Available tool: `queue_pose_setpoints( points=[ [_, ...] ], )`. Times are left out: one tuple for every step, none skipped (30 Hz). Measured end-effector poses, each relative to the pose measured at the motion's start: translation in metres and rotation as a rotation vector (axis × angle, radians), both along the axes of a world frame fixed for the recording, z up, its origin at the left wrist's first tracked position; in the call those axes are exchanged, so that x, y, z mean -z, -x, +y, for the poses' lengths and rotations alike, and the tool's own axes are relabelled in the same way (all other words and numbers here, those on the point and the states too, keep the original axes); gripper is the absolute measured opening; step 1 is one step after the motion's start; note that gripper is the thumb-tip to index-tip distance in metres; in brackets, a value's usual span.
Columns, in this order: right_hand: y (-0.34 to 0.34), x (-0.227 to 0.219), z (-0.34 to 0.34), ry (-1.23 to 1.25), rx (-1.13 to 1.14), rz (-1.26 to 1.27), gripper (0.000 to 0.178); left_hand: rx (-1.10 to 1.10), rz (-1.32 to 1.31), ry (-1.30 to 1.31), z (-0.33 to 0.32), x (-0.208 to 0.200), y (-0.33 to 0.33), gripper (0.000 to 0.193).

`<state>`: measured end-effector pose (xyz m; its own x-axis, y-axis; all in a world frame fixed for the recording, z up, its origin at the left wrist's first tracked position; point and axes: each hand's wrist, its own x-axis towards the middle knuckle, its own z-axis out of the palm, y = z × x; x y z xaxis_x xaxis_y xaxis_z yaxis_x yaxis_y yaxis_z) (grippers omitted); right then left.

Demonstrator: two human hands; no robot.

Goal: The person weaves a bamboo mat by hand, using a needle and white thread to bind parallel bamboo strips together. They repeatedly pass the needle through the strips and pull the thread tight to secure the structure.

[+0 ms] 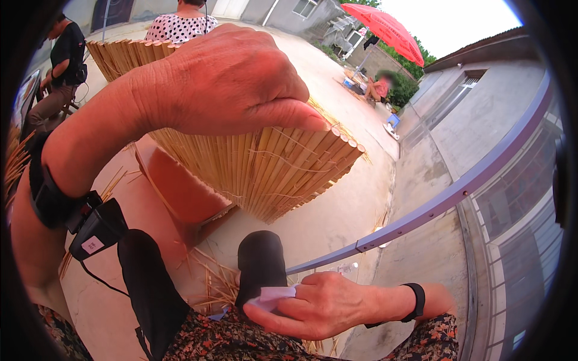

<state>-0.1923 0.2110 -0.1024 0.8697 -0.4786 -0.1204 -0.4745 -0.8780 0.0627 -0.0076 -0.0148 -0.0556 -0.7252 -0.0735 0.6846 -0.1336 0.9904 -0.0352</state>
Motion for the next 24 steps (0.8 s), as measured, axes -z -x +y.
queue_pose_setpoints(
  points=[
    [0.002, -0.005, 0.001, 0.111, 0.078, -0.187, 0.031, 0.002, -0.023, 0.004, -0.001, 0.000, 0.000, 0.061],
    [0.006, -0.010, -0.001, 0.228, 0.107, -0.357, 0.028, 0.003, -0.045, 0.008, -0.001, 0.000, -0.001, 0.061],
    [0.012, -0.017, -0.005, 0.329, 0.169, -0.523, 0.025, 0.005, -0.068, 0.010, 0.000, 0.001, -0.001, 0.061],
    [0.023, -0.028, -0.012, 0.388, 0.231, -0.637, 0.023, 0.042, -0.054, 0.046, 0.001, 0.003, -0.002, 0.056],
    [0.033, -0.038, -0.019, 0.439, 0.300, -0.794, 0.022, 0.077, -0.041, 0.083, 0.003, 0.005, -0.003, 0.052],
    [0.041, -0.040, -0.032, 0.510, 0.420, -0.911, 0.017, 0.110, -0.027, 0.118, 0.005, 0.008, -0.005, 0.049],
    [0.048, -0.042, -0.046, 0.447, 0.573, -1.043, 0.014, 0.118, -0.033, 0.105, 0.006, 0.009, -0.007, 0.049],
    [0.054, -0.045, -0.061, 0.422, 0.613, -1.015, 0.016, 0.124, -0.037, 0.094, 0.007, 0.010, -0.010, 0.049],
    [0.055, -0.040, -0.072, 0.313, 0.601, -1.083, 0.016, 0.114, -0.037, 0.086, 0.007, 0.010, -0.014, 0.049],
    [0.053, -0.037, -0.080, 0.187, 0.676, -1.124, 0.016, 0.127, -0.047, 0.095, 0.006, 0.010, -0.018, 0.049],
    [0.052, -0.035, -0.087, 0.087, 0.619, -1.143, 0.016, 0.131, -0.054, 0.105, 0.006, 0.010, -0.021, 0.049],
    [0.049, -0.033, -0.091, -0.033, 0.614, -1.132, 0.016, 0.135, -0.063, 0.115, 0.006, 0.011, -0.025, 0.049],
    [0.047, -0.033, -0.094, -0.151, 0.609, -1.117, 0.016, 0.133, -0.075, 0.115, 0.006, 0.011, -0.028, 0.049],
    [0.045, -0.034, -0.096, -0.149, 0.568, -1.032, 0.015, 0.131, -0.086, 0.117, 0.006, 0.011, -0.031, 0.050],
    [0.043, -0.036, -0.095, -0.147, 0.527, -0.947, 0.015, 0.120, -0.095, 0.121, 0.007, 0.012, -0.034, 0.050],
    [0.043, -0.040, -0.095, -0.117, 0.461, -0.901, 0.015, 0.139, -0.086, 0.118, 0.008, 0.013, -0.035, 0.050],
    [0.041, -0.041, -0.093, -0.184, 0.571, -0.934, 0.010, 0.150, -0.072, 0.118, 0.010, 0.014, -0.038, 0.050],
    [0.042, -0.044, -0.093, -0.185, 0.561, -0.878, 0.009, 0.148, -0.071, 0.097, 0.013, 0.015, -0.040, 0.050],
    [0.041, -0.047, -0.094, -0.194, 0.549, -0.835, 0.007, 0.169, -0.046, 0.123, 0.015, 0.017, -0.042, 0.050],
    [0.040, -0.050, -0.095, -0.206, 0.539, -0.793, 0.006, 0.177, -0.034, 0.127, 0.018, 0.018, -0.045, 0.050],
    [0.039, -0.053, -0.098, -0.225, 0.504, -0.758, 0.005, 0.187, -0.057, 0.109, 0.019, 0.018, -0.047, 0.050],
    [0.036, -0.055, -0.100, -0.291, 0.483, -0.734, 0.005, 0.214, -0.065, 0.089, 0.021, 0.017, -0.050, 0.050],
    [0.033, -0.059, -0.103, -0.367, 0.502, -0.711, 0.006, 0.244, -0.106, 0.044, 0.019, 0.015, -0.052, 0.051],
    [0.028, -0.061, -0.106, -0.431, 0.447, -0.713, 0.007, 0.261, -0.126, 0.019, 0.020, 0.014, -0.056, 0.051]
  ],
)
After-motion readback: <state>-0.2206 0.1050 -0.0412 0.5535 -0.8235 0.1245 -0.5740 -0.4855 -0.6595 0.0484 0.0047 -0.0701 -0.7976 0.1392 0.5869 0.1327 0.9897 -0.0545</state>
